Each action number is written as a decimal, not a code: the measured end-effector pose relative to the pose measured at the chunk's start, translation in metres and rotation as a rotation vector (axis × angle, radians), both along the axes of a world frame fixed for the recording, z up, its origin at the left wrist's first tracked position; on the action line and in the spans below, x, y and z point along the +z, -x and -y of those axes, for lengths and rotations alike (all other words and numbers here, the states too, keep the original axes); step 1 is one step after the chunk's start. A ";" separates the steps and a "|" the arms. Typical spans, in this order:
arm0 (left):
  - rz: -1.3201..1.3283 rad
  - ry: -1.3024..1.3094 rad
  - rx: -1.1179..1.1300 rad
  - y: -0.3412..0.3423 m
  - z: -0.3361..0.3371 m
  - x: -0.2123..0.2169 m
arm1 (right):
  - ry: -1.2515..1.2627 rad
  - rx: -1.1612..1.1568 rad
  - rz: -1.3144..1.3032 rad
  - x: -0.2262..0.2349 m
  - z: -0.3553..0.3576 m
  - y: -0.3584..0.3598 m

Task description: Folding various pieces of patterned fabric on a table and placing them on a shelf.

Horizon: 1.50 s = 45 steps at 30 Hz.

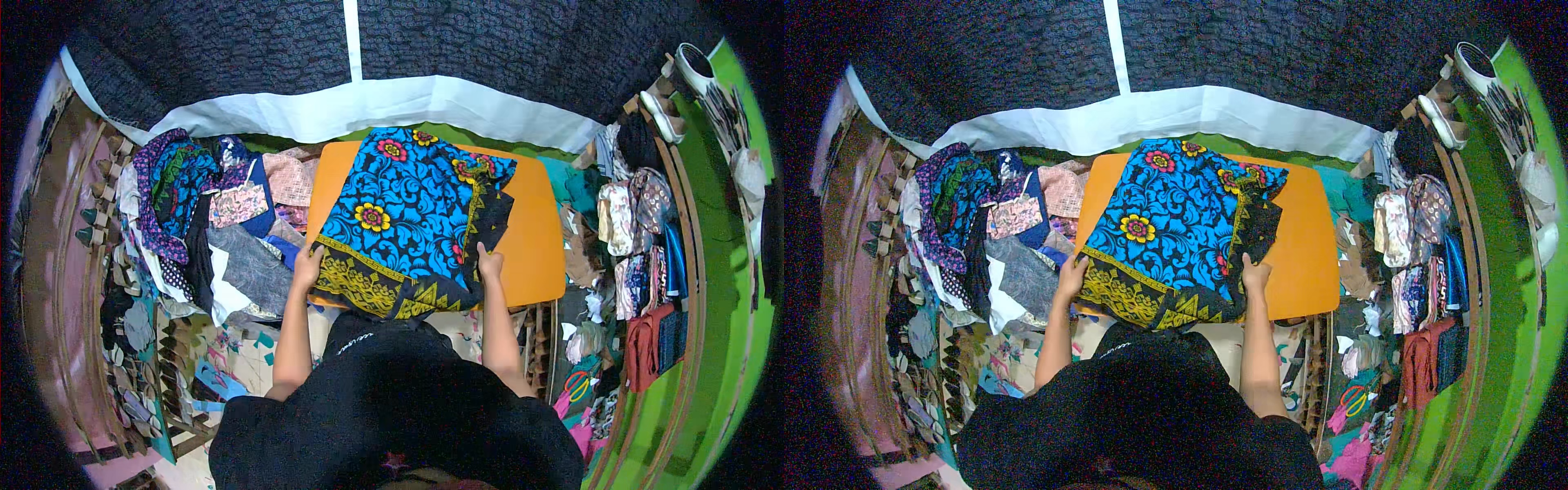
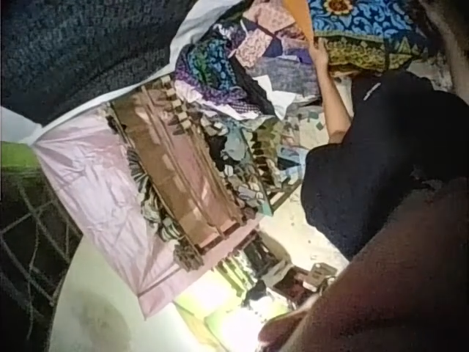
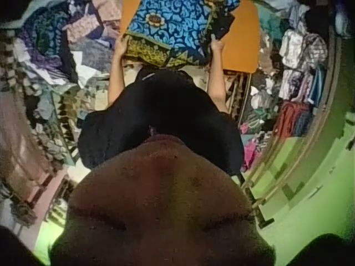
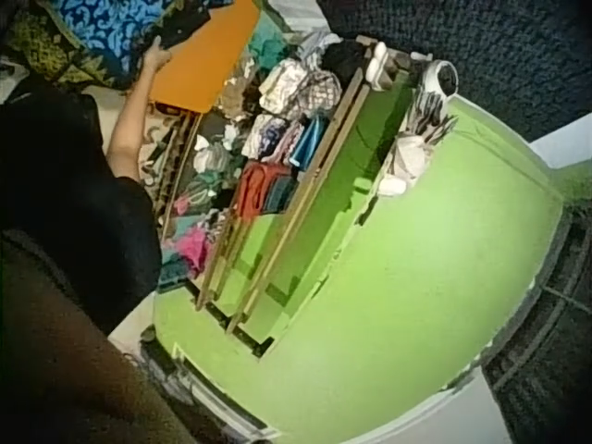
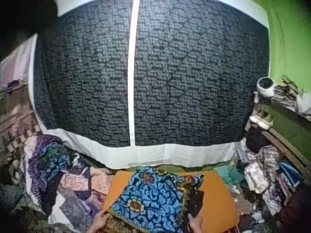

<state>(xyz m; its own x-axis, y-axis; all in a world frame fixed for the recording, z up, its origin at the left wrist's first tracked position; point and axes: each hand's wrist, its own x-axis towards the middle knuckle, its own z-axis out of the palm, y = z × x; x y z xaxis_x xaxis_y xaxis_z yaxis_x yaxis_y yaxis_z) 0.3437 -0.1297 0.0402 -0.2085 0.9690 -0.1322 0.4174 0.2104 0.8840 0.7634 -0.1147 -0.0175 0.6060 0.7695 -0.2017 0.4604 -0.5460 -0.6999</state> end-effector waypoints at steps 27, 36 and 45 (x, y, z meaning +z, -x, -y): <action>-0.401 -0.352 -0.928 -0.110 0.053 0.011 | 0.098 0.271 0.565 0.046 0.076 0.091; -0.345 -0.317 -0.771 -0.132 0.060 -0.025 | 0.195 0.577 0.489 0.051 0.059 0.065; 0.602 -0.049 0.088 -0.094 0.032 -0.012 | 0.053 0.711 0.341 0.032 0.065 0.005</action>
<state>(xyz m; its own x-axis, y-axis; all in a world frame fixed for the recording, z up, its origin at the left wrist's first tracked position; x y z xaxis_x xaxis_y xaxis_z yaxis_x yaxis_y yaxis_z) 0.4372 -0.1620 0.0280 -0.1905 0.9595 -0.2077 -0.1758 0.1749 0.9688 0.7587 -0.1795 0.0145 0.0079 0.9900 -0.1409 0.8959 -0.0696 -0.4388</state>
